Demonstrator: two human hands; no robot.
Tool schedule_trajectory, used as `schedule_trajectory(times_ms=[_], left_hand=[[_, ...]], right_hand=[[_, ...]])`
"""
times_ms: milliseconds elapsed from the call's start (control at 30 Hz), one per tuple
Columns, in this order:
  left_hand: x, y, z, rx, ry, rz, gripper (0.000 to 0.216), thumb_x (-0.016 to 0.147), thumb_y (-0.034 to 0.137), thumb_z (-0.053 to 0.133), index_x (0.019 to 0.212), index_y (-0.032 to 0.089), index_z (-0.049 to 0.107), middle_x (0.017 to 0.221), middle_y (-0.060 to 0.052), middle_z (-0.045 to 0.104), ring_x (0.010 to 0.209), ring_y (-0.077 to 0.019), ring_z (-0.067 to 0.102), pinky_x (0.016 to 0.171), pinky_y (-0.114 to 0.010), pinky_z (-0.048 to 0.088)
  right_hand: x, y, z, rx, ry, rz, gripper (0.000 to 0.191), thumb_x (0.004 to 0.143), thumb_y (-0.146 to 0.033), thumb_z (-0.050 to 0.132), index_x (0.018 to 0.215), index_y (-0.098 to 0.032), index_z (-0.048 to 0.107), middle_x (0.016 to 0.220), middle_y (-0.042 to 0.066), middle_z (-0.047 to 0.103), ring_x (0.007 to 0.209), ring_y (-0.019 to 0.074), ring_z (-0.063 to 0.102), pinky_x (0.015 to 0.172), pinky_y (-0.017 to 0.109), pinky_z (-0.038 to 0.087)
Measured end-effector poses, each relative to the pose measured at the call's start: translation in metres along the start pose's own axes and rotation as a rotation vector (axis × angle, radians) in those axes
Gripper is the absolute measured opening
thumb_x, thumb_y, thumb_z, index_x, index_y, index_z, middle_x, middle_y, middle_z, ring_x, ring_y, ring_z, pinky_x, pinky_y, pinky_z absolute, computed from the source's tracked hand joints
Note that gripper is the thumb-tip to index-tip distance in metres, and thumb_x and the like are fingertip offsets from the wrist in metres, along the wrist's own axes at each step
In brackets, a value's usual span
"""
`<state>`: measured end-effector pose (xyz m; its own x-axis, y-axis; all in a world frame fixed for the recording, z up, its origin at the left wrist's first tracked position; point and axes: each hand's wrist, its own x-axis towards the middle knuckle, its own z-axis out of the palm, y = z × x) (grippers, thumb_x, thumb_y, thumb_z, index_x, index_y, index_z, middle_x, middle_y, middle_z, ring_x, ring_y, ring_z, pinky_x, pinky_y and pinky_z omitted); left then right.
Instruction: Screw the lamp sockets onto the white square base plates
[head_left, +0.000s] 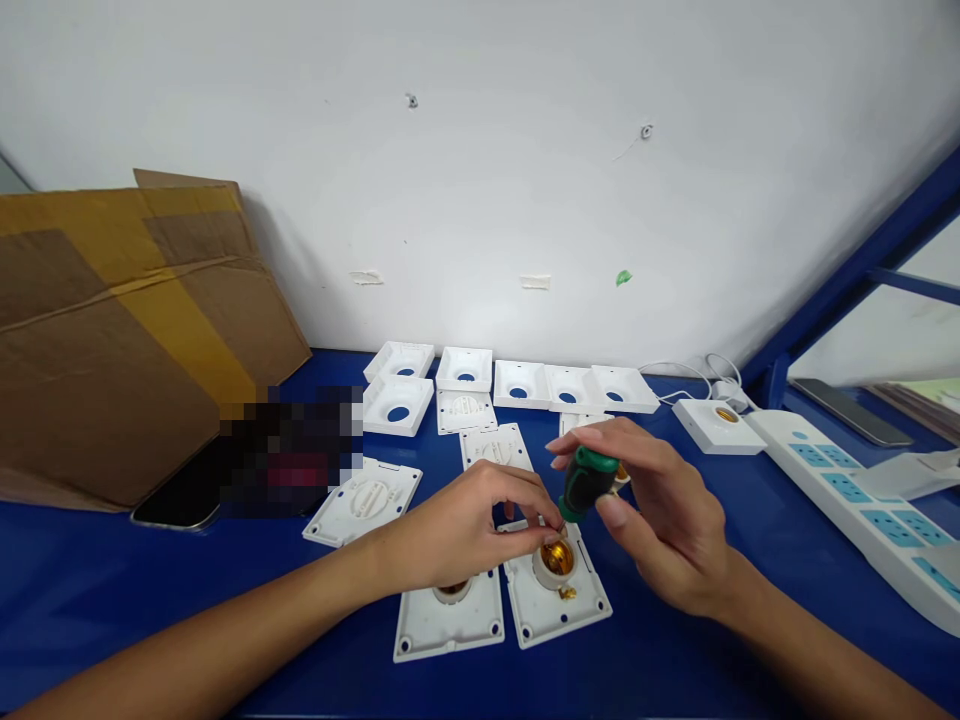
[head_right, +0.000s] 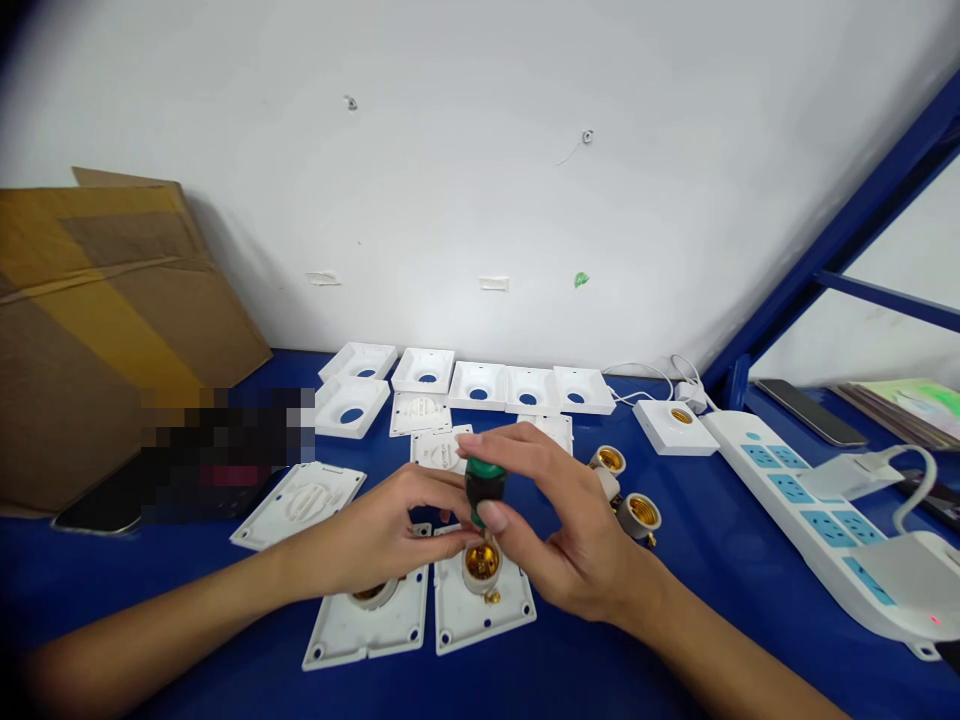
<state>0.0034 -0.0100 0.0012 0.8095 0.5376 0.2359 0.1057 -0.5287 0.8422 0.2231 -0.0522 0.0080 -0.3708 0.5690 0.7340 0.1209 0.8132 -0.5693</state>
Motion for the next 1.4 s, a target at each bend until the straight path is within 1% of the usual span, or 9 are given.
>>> schedule_trajectory(times_ms=[167, 333, 500, 633, 700, 867, 1067, 1267, 1400], left_hand=[[0.0003, 0.0004, -0.0002, 0.026, -0.015, 0.007, 0.008, 0.097, 0.016, 0.071, 0.097, 0.016, 0.08, 0.095, -0.006, 0.078, 0.088, -0.0182, 0.073, 0.078, -0.027, 0.055], [0.0003, -0.0006, 0.0003, 0.0, -0.01, 0.002, 0.008, 0.097, 0.016, 0.071, 0.095, 0.017, 0.08, 0.097, -0.006, 0.078, 0.089, -0.0184, 0.073, 0.079, -0.027, 0.056], [-0.0001, -0.0008, -0.0002, 0.024, -0.025, 0.009, 0.009, 0.096, 0.013, 0.071, 0.096, 0.015, 0.08, 0.096, -0.006, 0.078, 0.089, -0.0181, 0.073, 0.081, -0.027, 0.055], [-0.0001, -0.0006, 0.0002, 0.002, -0.02, -0.008, 0.009, 0.096, 0.013, 0.071, 0.093, 0.016, 0.079, 0.097, -0.006, 0.077, 0.09, -0.0183, 0.072, 0.081, -0.027, 0.055], [0.0001, -0.0001, 0.0004, -0.004, -0.017, -0.014, 0.008, 0.095, 0.012, 0.071, 0.095, 0.016, 0.079, 0.098, -0.006, 0.078, 0.091, -0.0185, 0.073, 0.081, -0.027, 0.056], [0.0004, 0.0015, 0.0002, 0.039, -0.015, 0.0, 0.008, 0.095, 0.012, 0.071, 0.092, 0.016, 0.078, 0.093, -0.005, 0.077, 0.086, -0.0175, 0.072, 0.078, -0.026, 0.054], [0.0006, -0.0006, -0.0003, 0.006, -0.015, -0.006, 0.008, 0.097, 0.016, 0.072, 0.091, 0.016, 0.078, 0.094, -0.005, 0.077, 0.087, -0.0171, 0.071, 0.077, -0.026, 0.055], [0.0011, 0.0003, -0.001, 0.028, -0.028, -0.005, 0.008, 0.097, 0.015, 0.071, 0.093, 0.017, 0.079, 0.095, -0.005, 0.077, 0.086, -0.017, 0.072, 0.077, -0.026, 0.055], [0.0012, 0.0012, -0.0008, 0.031, -0.026, -0.007, 0.009, 0.096, 0.013, 0.072, 0.091, 0.016, 0.079, 0.093, -0.005, 0.077, 0.085, -0.0163, 0.071, 0.076, -0.025, 0.054]], right_hand=[[-0.0006, 0.0003, -0.0003, -0.018, 0.112, -0.016, 0.063, 0.087, -0.004, 0.076, 0.142, -0.029, 0.058, 0.103, 0.003, 0.065, 0.089, 0.0212, 0.062, 0.071, 0.038, 0.054], [-0.0024, -0.0004, -0.0005, 0.024, 0.059, 0.029, 0.054, 0.098, -0.01, 0.064, 0.147, -0.027, 0.054, 0.124, 0.011, 0.065, 0.112, 0.0283, 0.063, 0.087, 0.05, 0.057], [-0.0011, 0.0006, -0.0014, -0.03, 0.115, -0.017, 0.06, 0.087, -0.005, 0.078, 0.137, -0.03, 0.059, 0.099, 0.002, 0.063, 0.084, 0.0209, 0.06, 0.067, 0.037, 0.053], [-0.0014, -0.0005, -0.0011, -0.014, 0.019, -0.03, 0.056, 0.096, -0.015, 0.067, 0.149, -0.026, 0.053, 0.124, 0.011, 0.064, 0.112, 0.029, 0.062, 0.085, 0.049, 0.059], [-0.0013, -0.0016, -0.0003, -0.009, 0.045, 0.0, 0.054, 0.098, -0.011, 0.062, 0.149, -0.026, 0.054, 0.129, 0.013, 0.064, 0.118, 0.03, 0.062, 0.091, 0.052, 0.059], [0.0011, -0.0017, 0.0002, -0.054, 0.178, 0.003, 0.06, 0.085, -0.004, 0.079, 0.135, -0.032, 0.062, 0.1, 0.003, 0.062, 0.087, 0.0215, 0.059, 0.065, 0.036, 0.055], [0.0004, -0.0058, 0.0005, 0.032, 0.019, 0.041, 0.054, 0.1, -0.01, 0.06, 0.15, -0.03, 0.053, 0.128, 0.01, 0.066, 0.119, 0.0284, 0.064, 0.093, 0.052, 0.059], [0.0012, -0.0045, 0.0016, 0.024, 0.055, -0.004, 0.061, 0.091, -0.002, 0.072, 0.144, -0.029, 0.058, 0.106, 0.004, 0.067, 0.099, 0.0224, 0.064, 0.077, 0.039, 0.057], [0.0012, -0.0021, 0.0015, 0.043, 0.049, -0.011, 0.064, 0.09, -0.001, 0.072, 0.145, -0.029, 0.057, 0.11, 0.005, 0.066, 0.104, 0.0236, 0.065, 0.08, 0.041, 0.059]])
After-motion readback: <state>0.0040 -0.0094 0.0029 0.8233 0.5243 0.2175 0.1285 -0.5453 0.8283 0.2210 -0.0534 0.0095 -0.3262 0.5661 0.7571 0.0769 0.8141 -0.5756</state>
